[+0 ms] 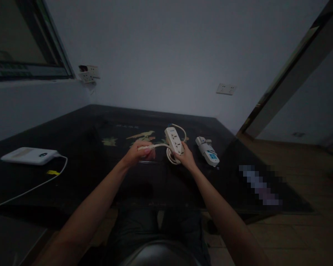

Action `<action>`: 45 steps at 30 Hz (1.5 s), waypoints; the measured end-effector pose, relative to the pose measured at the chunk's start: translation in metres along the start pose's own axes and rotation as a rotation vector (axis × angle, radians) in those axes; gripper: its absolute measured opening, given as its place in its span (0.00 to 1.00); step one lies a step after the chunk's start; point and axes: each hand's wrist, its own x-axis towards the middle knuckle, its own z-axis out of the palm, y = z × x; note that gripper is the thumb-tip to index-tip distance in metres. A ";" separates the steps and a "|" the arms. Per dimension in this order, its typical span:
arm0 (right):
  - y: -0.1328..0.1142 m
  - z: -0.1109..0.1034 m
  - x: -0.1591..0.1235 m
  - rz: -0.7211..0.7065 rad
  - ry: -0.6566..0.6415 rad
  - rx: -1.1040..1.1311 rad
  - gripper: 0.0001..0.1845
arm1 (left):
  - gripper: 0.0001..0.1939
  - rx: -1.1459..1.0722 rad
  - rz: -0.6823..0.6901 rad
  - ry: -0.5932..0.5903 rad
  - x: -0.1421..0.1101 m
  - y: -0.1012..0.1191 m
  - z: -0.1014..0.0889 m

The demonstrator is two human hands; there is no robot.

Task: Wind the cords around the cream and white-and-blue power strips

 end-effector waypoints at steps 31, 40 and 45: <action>-0.003 -0.064 0.011 0.009 0.019 0.108 0.41 | 0.08 0.640 0.164 0.083 0.018 -0.042 -0.011; -0.001 -0.059 0.011 0.019 0.004 0.074 0.43 | 0.08 0.767 0.217 0.018 0.018 -0.051 -0.003; -0.004 -0.052 0.008 -0.006 -0.021 0.053 0.43 | 0.13 0.787 0.279 -0.054 0.018 -0.050 0.009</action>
